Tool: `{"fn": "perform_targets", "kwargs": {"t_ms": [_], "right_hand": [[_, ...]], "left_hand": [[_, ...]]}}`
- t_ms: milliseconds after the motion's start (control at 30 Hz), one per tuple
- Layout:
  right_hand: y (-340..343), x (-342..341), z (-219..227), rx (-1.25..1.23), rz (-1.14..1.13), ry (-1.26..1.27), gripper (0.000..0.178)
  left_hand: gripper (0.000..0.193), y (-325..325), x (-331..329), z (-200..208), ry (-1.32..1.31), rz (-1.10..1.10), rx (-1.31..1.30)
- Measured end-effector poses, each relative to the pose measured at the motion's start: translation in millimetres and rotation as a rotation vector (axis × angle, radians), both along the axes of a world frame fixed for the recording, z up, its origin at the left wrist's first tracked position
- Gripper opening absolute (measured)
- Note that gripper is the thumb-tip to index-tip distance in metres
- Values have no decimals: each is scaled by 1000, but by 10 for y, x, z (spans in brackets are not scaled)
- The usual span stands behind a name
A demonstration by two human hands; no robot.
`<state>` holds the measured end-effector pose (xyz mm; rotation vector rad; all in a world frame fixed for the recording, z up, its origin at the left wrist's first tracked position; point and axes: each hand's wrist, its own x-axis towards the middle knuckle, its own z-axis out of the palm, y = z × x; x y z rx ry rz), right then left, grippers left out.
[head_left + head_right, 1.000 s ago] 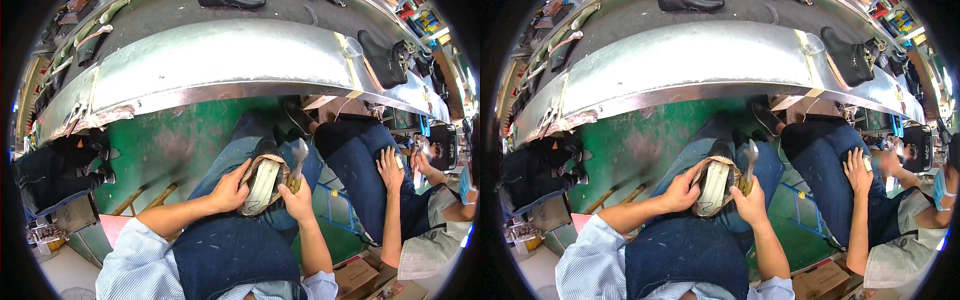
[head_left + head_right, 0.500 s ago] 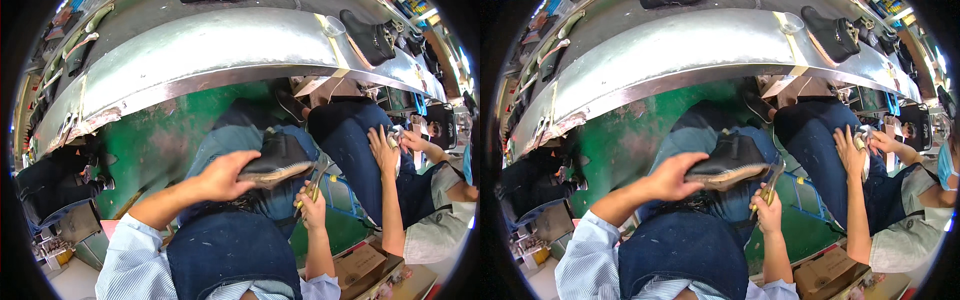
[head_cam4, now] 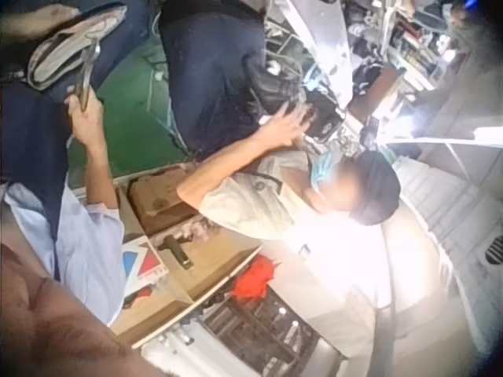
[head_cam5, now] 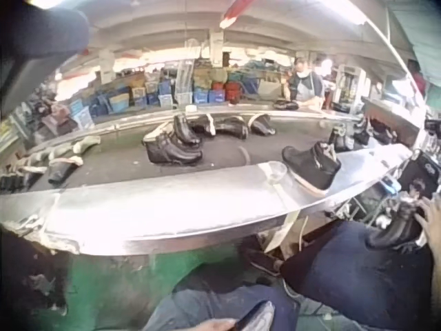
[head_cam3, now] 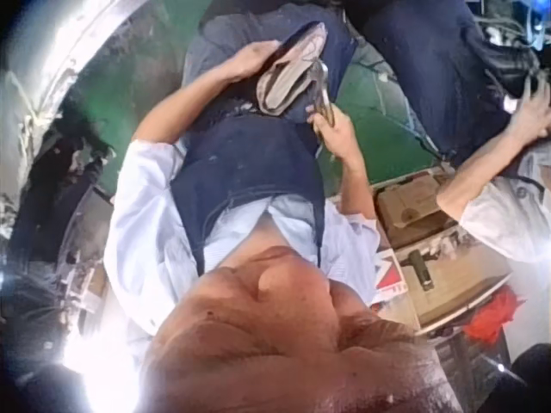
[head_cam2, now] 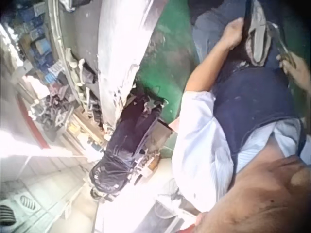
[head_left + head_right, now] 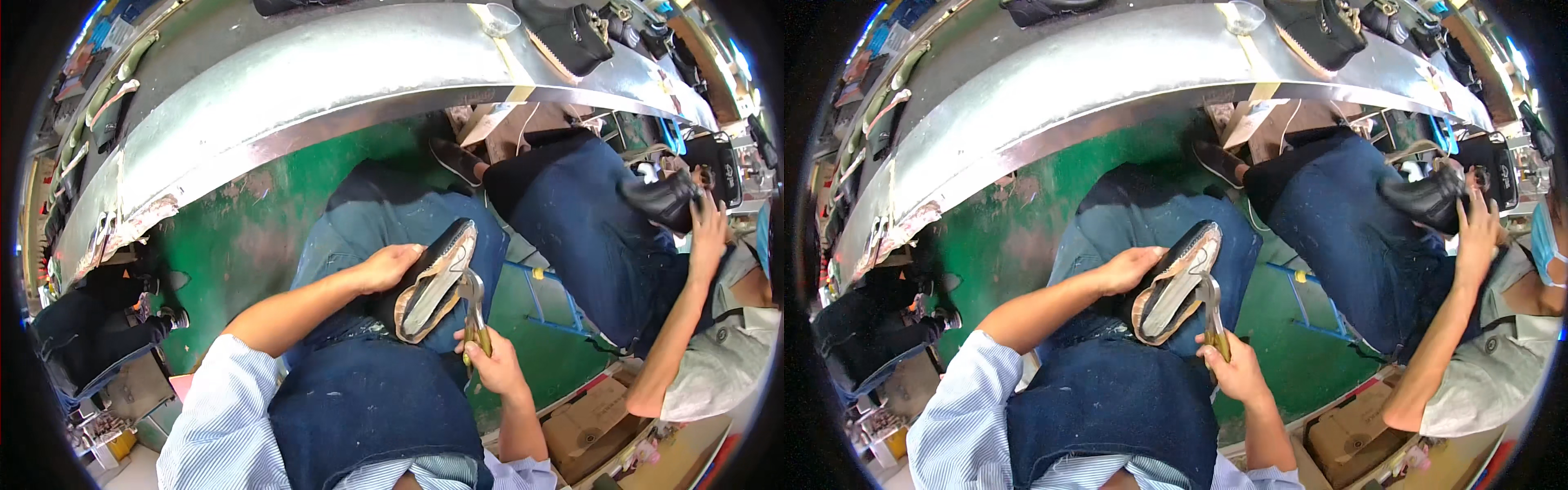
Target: Picking up shoe uppers from a conveyor belt and using lasting tools to pull and secure the material over a shoe last.
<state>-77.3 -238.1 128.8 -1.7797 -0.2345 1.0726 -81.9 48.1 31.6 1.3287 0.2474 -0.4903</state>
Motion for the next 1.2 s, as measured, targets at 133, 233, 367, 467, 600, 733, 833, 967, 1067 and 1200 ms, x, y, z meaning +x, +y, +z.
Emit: {"fn": "perform_targets", "kwargs": {"t_ms": [133, 233, 367, 467, 600, 733, 833, 967, 1067, 1200], "right_hand": [[61, 52, -35, 144, -60, 267, 33], [195, 152, 83, 205, -119, 402, 32], [203, 280, -79, 132, 32, 463, 36], [393, 137, -187, -61, 212, -749, 33], [301, 172, -54, -76, 185, -537, 35], [173, 219, 316, -185, 295, -276, 44], [148, 196, 445, -256, 328, -212, 46], [163, 176, 436, -265, 418, -385, 49], [225, 242, 491, -304, 483, -455, 53], [344, 372, 600, -375, 621, -513, 48]], "left_hand": [[52, -100, -160, -77, -70, 73, 36], [52, -90, -139, -87, -48, 66, 69], [51, -123, -119, -198, -45, 89, 57], [53, -148, -176, -299, -51, 67, 195], [51, -178, -265, -241, -106, 103, 316], [50, -242, -447, 48, -408, 128, 656], [54, -242, -487, 174, -512, 76, 745], [55, -259, -483, 178, -530, 82, 753], [56, -259, -464, 188, -518, 68, 752], [58, -267, -471, 169, -503, 60, 754]]}}
